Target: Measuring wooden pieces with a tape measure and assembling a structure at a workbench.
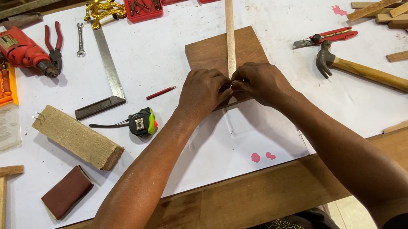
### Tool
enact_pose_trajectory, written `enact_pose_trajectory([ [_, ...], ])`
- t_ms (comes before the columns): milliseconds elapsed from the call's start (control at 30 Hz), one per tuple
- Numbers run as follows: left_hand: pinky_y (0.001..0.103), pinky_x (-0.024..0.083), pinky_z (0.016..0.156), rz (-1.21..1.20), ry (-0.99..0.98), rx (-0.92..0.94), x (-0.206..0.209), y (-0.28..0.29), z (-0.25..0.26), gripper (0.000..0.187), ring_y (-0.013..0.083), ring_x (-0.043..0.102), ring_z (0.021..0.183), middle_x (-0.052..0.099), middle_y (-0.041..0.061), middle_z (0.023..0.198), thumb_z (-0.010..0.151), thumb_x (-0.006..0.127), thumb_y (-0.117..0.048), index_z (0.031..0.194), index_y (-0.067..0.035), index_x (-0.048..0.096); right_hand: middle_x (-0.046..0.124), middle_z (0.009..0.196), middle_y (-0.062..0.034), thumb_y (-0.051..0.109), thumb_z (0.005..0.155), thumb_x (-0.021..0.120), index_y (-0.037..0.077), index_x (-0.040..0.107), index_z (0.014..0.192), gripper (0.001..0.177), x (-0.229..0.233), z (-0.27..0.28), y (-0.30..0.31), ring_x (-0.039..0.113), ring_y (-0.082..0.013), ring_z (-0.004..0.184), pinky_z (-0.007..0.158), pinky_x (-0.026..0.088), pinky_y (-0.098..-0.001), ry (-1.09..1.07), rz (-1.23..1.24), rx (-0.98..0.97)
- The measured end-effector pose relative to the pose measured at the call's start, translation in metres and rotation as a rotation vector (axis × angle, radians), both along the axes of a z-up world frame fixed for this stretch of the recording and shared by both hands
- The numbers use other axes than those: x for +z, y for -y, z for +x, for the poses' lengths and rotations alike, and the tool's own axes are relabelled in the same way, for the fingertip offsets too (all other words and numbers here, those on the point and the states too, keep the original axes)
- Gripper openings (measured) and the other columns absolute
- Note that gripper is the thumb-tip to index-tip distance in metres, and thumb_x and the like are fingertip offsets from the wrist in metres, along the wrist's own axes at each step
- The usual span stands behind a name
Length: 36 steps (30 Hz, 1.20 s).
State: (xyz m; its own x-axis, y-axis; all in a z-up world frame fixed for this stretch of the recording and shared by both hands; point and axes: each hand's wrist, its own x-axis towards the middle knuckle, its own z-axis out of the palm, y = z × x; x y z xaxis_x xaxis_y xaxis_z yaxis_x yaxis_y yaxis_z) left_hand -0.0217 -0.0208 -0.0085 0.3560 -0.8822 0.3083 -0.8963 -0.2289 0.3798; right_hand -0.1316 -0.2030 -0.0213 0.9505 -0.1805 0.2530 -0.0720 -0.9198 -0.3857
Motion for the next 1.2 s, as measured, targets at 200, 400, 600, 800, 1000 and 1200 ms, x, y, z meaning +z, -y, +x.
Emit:
enact_pose_trajectory([
  [200,0.04,0.047,0.095,0.032,-0.04,0.018,0.008,0.0,-0.001,0.025,0.019,0.066,0.09,0.074,0.0,0.091,0.086,0.08,-0.037,0.093,-0.013,0.079,0.069,0.084,-0.0037,0.021,0.093,0.077,0.008,0.073,0.092,0.013,-0.045,0.009,0.012,0.065,-0.0188,0.072,0.064,0.054,-0.0341,0.104,0.105,0.02],
  [400,0.04,0.048,0.093,0.062,-0.037,0.027,0.009,0.002,-0.001,0.024,0.0196,0.067,0.09,0.074,0.0,0.089,0.086,0.08,-0.036,0.094,-0.013,0.079,0.069,0.081,-0.004,0.015,0.09,0.08,0.007,0.074,0.088,0.011,-0.044,0.008,0.003,0.064,-0.0195,0.072,0.062,0.052,-0.0358,0.222,-0.006,0.017],
  [600,0.041,0.047,0.091,0.082,-0.039,0.044,0.01,0.005,-0.005,0.026,0.0192,0.065,0.088,0.073,0.0,0.085,0.084,0.08,-0.039,0.094,-0.014,0.079,0.071,0.082,-0.002,0.016,0.087,0.081,0.009,0.072,0.089,0.012,-0.036,0.008,0.007,0.067,-0.016,0.072,0.061,0.053,-0.0337,0.025,0.019,0.006],
  [800,0.038,0.047,0.099,0.263,-0.093,0.063,0.032,0.002,-0.008,0.026,0.0158,0.066,0.094,0.073,-0.001,0.092,0.09,0.077,-0.037,0.104,-0.016,0.078,0.072,0.088,-0.0045,0.016,0.085,0.082,0.007,0.072,0.095,0.017,-0.015,0.005,0.009,0.07,-0.016,0.074,0.063,0.056,-0.0305,0.038,0.068,0.093],
  [1000,0.042,0.043,0.102,-0.065,0.136,-0.047,0.028,0.007,0.0,0.047,0.0202,0.065,0.107,0.071,0.005,0.11,0.081,0.083,-0.04,0.115,-0.01,0.074,0.071,0.092,-0.0082,0.016,0.085,0.083,0.005,0.072,0.103,0.024,0.007,-0.009,0.024,0.072,-0.0182,0.079,0.069,0.058,-0.0303,0.148,0.175,0.149],
  [1200,0.044,0.041,0.105,-0.087,0.17,-0.137,0.06,0.07,-0.038,0.04,0.0196,0.066,0.106,0.072,0.002,0.108,0.084,0.081,-0.037,0.114,-0.011,0.072,0.074,0.101,-0.0061,0.021,0.087,0.081,0.009,0.073,0.106,0.024,0.09,-0.069,0.042,0.072,-0.022,0.092,0.075,0.058,-0.0377,0.045,-0.033,-0.034],
])
